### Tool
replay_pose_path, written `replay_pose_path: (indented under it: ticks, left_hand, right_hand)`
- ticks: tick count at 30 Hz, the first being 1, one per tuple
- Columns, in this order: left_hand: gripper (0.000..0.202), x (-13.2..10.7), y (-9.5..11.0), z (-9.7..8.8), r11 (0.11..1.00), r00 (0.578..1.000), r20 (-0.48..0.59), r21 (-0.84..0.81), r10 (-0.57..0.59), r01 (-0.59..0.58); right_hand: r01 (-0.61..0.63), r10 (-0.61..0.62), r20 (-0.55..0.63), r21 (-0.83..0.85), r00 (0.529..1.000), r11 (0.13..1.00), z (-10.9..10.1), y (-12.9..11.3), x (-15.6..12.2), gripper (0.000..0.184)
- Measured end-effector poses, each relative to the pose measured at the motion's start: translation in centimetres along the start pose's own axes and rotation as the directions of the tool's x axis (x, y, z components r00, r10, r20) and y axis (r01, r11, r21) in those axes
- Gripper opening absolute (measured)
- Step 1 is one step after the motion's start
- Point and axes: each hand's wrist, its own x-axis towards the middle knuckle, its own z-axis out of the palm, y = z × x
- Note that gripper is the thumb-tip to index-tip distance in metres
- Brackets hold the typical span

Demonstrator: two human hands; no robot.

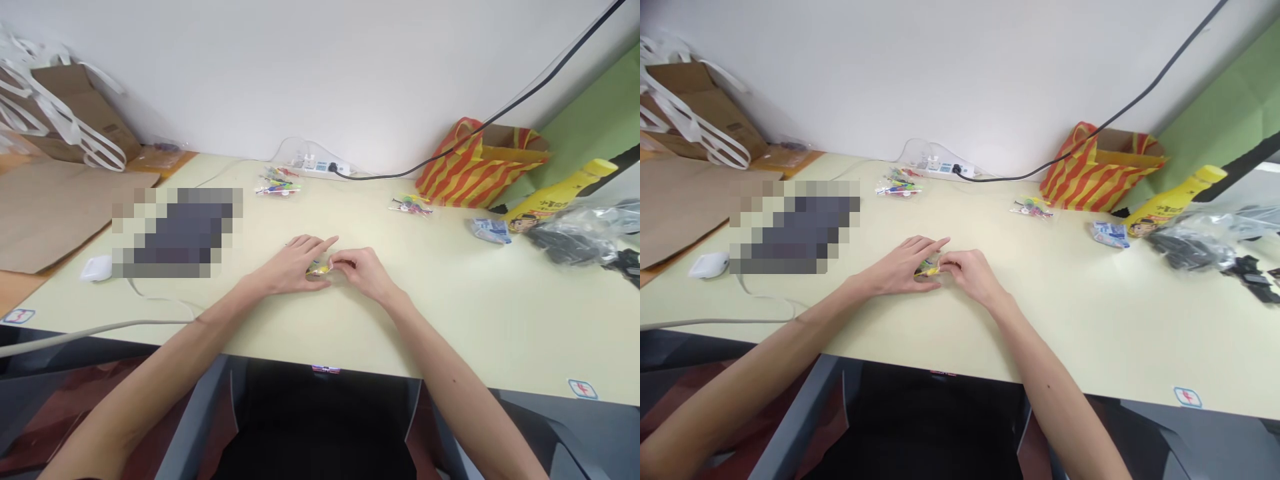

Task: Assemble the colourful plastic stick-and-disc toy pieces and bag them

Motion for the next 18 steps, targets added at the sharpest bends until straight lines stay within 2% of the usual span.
replay_pose_path:
  ticks: [4,9,15,18]
  left_hand:
    - [0.090,0.0,0.1,0.1,1.000,1.000,-0.006,0.016,0.020,-0.020]
    - [0.085,0.0,0.2,-0.1,1.000,1.000,-0.021,0.023,-0.013,0.013]
    - [0.087,0.0,0.0,0.0,0.999,0.999,-0.014,0.040,-0.028,0.029]
    - [0.086,0.1,0.1,0.1,0.998,1.000,-0.014,0.052,-0.023,0.024]
  right_hand:
    - [-0.017,0.016,0.017,0.022,1.000,1.000,1.0,-0.4,0.1,0.019]
    - [0.031,-0.034,0.056,0.053,0.998,0.998,0.6,-0.7,0.0,0.027]
    - [-0.085,0.099,-0.107,0.128,0.989,0.988,0.8,-0.4,0.0,0.001]
    - [-0.124,0.156,-0.229,0.146,0.961,0.981,1.6,-0.4,0.2,0.010]
